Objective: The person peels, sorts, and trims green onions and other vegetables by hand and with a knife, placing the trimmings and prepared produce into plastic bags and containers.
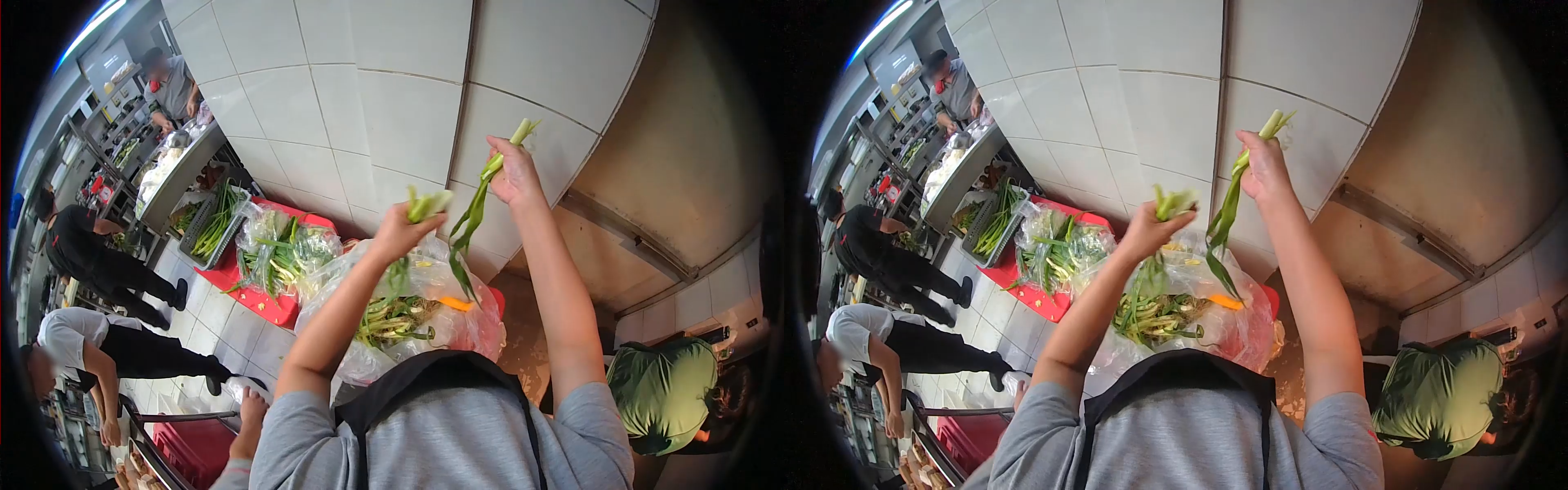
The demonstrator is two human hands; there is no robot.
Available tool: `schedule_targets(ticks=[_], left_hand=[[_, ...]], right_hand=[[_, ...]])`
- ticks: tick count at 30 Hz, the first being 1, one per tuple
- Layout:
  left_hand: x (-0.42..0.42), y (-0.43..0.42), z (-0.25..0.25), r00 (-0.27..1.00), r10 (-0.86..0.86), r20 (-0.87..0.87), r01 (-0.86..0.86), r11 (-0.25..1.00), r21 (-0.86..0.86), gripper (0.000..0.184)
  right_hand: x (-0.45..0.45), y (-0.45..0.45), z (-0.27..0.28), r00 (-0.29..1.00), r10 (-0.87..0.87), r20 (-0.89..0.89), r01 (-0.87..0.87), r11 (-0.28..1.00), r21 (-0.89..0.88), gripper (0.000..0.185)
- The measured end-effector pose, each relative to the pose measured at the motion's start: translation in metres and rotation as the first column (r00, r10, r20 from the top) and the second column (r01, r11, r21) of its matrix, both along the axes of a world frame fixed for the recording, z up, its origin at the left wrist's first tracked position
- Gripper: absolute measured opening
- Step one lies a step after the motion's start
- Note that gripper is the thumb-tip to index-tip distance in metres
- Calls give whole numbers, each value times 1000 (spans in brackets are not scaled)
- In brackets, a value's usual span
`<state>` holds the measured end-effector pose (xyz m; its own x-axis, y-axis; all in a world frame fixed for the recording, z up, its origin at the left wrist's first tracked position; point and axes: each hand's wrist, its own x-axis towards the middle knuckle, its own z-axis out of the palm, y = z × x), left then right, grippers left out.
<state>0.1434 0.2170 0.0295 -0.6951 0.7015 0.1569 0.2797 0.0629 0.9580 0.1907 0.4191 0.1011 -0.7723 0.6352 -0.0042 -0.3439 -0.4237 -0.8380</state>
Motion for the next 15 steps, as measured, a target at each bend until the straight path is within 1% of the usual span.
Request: schedule_targets(ticks=[1, 2, 4, 5, 6, 7, 8, 9, 10, 12, 13, 15], left_hand=[[5, 11, 8, 999, -44, -27, 43, 999, -31, 30], [15, 21, 18, 997, -45, -60, 45, 999, -3, 28], [5, 49, -1, 981, -78, -175, 89, 994, 59, 29], [-1, 54, -6, 988, -127, -92, 133, 990, 57, 27], [-3, 55, -1, 984, -179, -6, 179, 982, 58, 26], [-5, 56, 1, 969, -232, 80, 228, 972, 60, 24], [-8, 54, 1, 936, -284, 207, 271, 958, 90, 19], [-11, 51, 3, 912, -323, 253, 316, 946, 70, 18], [-14, 48, 5, 886, -355, 299, 355, 933, 55, 18], [-20, 41, -2, 879, -377, 293, 384, 922, 34, 18], [-24, 37, -6, 877, -385, 288, 395, 918, 25, 18], [-30, 30, -19, 871, -369, 325, 387, 922, 9, 19]], right_hand=[[-1, -7, 2, 1000, 2, -6, -2, 1000, 16, 19], [-7, -12, -1, 999, -51, 6, 50, 997, 61, 20], [-17, -16, -10, 986, -168, 19, 163, 974, 155, 28], [-17, -12, -12, 989, -148, 8, 145, 976, 160, 32], [-13, -6, -9, 993, -121, 9, 118, 982, 151, 32], [-8, 2, -5, 995, -95, 11, 93, 986, 140, 31], [-4, 9, -3, 998, -68, 13, 66, 990, 128, 31], [1, 6, 9, 985, -161, 56, 157, 985, 76, 17], [4, 11, 12, 986, -160, 52, 157, 985, 68, 17], [9, 30, 17, 989, -142, 45, 140, 989, 53, 17], [10, 44, 16, 996, -84, 26, 82, 994, 75, 17], [10, 61, 20, 996, -90, 29, 89, 996, 25, 14]])
